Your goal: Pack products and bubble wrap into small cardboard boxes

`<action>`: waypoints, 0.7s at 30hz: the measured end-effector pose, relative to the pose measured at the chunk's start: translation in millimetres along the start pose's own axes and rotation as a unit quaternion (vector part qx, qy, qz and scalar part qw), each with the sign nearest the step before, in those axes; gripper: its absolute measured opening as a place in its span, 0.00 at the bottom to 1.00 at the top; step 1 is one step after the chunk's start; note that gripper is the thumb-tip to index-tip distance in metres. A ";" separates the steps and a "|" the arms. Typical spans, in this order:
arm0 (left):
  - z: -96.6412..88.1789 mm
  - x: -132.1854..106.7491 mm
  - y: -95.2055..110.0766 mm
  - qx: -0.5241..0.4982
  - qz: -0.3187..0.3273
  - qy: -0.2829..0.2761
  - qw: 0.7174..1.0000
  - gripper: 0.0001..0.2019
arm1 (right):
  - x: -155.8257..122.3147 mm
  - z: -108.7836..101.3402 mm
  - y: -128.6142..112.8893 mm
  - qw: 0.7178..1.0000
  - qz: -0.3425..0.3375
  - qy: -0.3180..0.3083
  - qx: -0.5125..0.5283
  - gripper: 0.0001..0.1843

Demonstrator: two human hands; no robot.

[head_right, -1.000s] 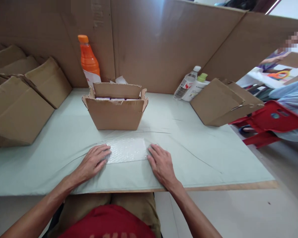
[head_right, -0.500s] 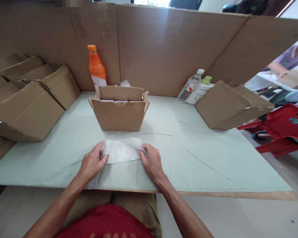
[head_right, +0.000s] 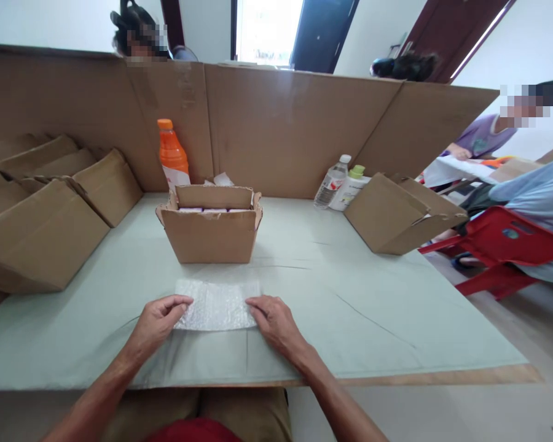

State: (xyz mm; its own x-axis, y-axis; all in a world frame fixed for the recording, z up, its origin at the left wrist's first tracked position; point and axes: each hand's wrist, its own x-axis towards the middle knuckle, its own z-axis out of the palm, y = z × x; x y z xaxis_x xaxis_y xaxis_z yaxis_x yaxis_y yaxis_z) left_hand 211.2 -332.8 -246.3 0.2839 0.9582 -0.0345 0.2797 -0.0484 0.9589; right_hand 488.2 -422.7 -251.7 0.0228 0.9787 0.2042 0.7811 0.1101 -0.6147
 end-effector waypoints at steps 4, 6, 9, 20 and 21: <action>-18.0 11.8 54.0 0.090 0.247 0.062 0.963 0.09 | 25.0 -52.6 -31.5 0.994 -0.045 0.099 -0.011 0.14; -27.7 26.2 85.1 0.130 0.346 0.136 0.919 0.13 | 50.0 -83.4 -55.0 0.977 -0.082 0.193 -0.035 0.14; -37.8 63.3 120.8 0.160 0.412 0.212 0.872 0.21 | 103.1 -116.3 -79.3 0.939 -0.153 0.296 -0.078 0.16; -58.9 177.9 155.0 0.374 0.206 -0.115 0.897 0.29 | 236.1 -137.0 -69.6 0.962 0.001 -0.222 -0.157 0.13; -57.2 180.1 158.5 0.386 0.188 -0.138 0.892 0.30 | 241.0 -137.5 -71.8 0.954 0.004 -0.254 -0.161 0.13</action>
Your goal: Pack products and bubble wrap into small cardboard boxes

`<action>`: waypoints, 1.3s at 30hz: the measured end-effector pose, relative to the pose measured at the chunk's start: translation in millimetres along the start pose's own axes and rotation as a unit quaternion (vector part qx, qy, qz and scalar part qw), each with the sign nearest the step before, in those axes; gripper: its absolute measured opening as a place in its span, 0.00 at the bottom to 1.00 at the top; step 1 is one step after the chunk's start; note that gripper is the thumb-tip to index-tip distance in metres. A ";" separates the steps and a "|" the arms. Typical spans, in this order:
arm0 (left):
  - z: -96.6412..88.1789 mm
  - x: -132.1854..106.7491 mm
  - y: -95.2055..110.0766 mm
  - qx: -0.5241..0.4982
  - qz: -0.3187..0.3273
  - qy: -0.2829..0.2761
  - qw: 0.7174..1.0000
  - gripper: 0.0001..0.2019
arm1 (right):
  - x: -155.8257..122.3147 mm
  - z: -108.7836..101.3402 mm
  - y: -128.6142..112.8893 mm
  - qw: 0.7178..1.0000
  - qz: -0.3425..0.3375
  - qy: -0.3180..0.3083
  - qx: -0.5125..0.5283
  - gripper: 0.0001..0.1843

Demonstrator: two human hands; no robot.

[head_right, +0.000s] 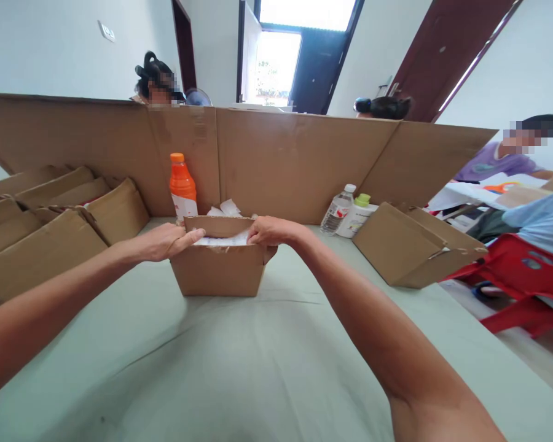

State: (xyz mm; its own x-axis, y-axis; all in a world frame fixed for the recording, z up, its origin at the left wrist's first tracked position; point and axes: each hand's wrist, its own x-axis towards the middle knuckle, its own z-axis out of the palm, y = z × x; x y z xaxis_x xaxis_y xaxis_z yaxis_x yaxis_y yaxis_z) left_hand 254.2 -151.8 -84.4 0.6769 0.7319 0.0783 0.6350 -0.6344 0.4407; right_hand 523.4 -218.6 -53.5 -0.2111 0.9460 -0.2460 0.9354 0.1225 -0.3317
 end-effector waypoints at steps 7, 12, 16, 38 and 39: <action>-12.0 -2.8 14.6 0.142 0.041 -0.111 0.983 0.34 | 12.6 -8.2 -1.4 0.993 -0.009 -0.118 -0.025 0.11; -22.1 -25.7 20.7 0.225 0.129 0.041 0.965 0.27 | -13.7 -16.5 -16.1 0.982 0.038 0.039 -0.183 0.14; -23.9 -13.9 29.2 0.127 0.155 0.018 0.980 0.30 | -11.3 -17.0 -29.8 0.990 -0.024 0.073 -0.117 0.18; 113.0 -75.4 -45.8 -0.397 -0.130 0.244 0.875 0.35 | -36.7 163.9 31.5 0.899 0.042 0.319 0.297 0.34; 115.4 -67.4 -40.5 -0.409 -0.124 0.248 0.869 0.33 | -29.3 162.1 26.7 0.897 0.049 0.323 0.297 0.33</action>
State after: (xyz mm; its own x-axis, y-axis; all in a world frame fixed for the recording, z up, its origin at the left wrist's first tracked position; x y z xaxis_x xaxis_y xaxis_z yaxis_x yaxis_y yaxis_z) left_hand 225.8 -204.1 -210.7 0.1842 0.9668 0.1770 0.1234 -0.2014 0.9717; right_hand 508.6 -291.6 -202.8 0.2515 0.9438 0.2142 0.5835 0.0287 -0.8116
